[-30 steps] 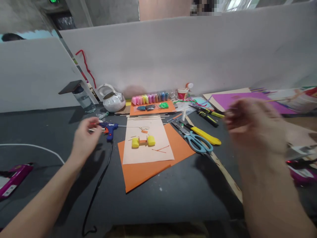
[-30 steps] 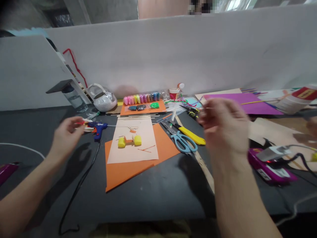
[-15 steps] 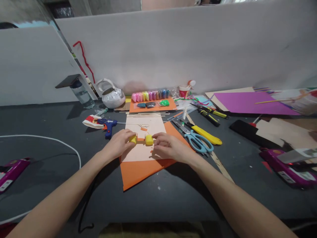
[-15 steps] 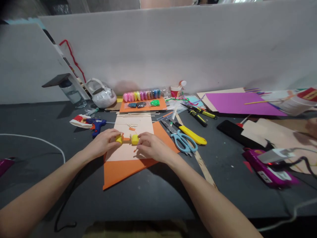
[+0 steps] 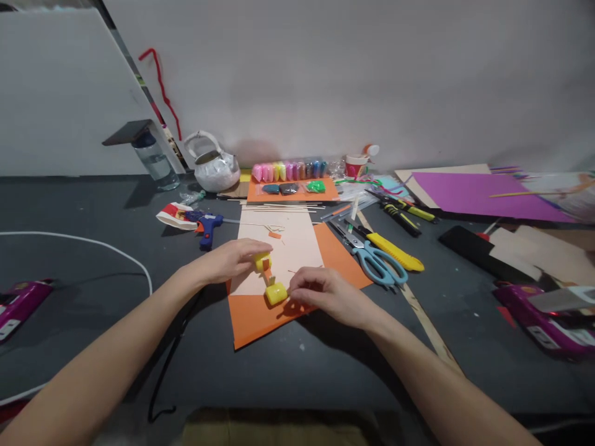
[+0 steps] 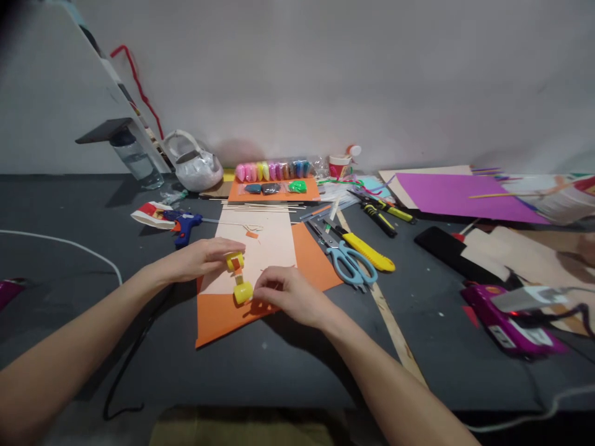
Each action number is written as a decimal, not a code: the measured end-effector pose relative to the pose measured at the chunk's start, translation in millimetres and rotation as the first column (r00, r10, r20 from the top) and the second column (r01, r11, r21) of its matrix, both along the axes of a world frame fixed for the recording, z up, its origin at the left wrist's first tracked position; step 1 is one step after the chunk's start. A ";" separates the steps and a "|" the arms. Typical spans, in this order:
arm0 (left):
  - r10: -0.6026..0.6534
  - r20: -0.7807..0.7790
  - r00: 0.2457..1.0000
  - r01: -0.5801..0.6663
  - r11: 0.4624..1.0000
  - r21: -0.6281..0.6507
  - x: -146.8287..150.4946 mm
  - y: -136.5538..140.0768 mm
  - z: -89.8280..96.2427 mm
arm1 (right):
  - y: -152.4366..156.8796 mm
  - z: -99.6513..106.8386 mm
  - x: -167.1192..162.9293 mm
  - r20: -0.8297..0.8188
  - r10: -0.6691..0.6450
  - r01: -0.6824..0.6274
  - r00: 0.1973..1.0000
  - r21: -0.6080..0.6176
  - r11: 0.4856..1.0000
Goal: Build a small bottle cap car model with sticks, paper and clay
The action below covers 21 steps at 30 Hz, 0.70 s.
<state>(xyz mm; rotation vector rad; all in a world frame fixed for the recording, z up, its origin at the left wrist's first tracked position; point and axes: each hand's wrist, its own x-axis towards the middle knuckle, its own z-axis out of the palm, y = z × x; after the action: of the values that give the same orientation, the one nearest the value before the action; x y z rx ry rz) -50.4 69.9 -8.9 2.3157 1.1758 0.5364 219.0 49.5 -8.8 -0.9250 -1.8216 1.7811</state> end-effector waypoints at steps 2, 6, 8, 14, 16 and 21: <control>0.107 0.058 0.993 -0.111 0.991 0.071 -0.3 -9.3 0.9 | -1.9 2.8 0.2 -0.031 -0.071 0.070 0.997 -0.014 0.997; 0.272 0.222 0.936 -0.317 0.926 0.205 3.2 -33.7 11.3 | -4.4 11.9 -3.7 -0.093 -0.198 0.197 0.976 -0.021 0.980; 0.252 0.277 0.927 -0.322 0.915 0.243 8.7 -45.6 18.5 | -5.8 18.0 -8.7 -0.118 -0.238 0.237 0.964 -0.020 0.971; 0.082 0.332 0.940 -0.192 0.930 0.312 26.2 -62.0 29.7 | -2.6 34.7 -30.0 -0.122 -0.249 0.248 0.961 -0.026 0.969; 0.118 0.344 0.932 -0.244 0.905 0.350 26.6 -61.9 28.5 | 1.4 36.3 -37.6 -0.115 -0.243 0.241 0.963 -0.032 0.970; 0.184 0.359 0.915 -0.317 0.877 0.360 17.9 -59.7 20.2 | 11.4 32.8 -53.0 -0.142 -0.195 0.202 0.971 0.042 0.978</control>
<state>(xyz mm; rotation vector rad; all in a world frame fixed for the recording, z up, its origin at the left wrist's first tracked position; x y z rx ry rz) -32.6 10.2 11.3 2.2904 1.3103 1.3165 166.0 60.9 24.0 -0.9056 -1.6247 1.6207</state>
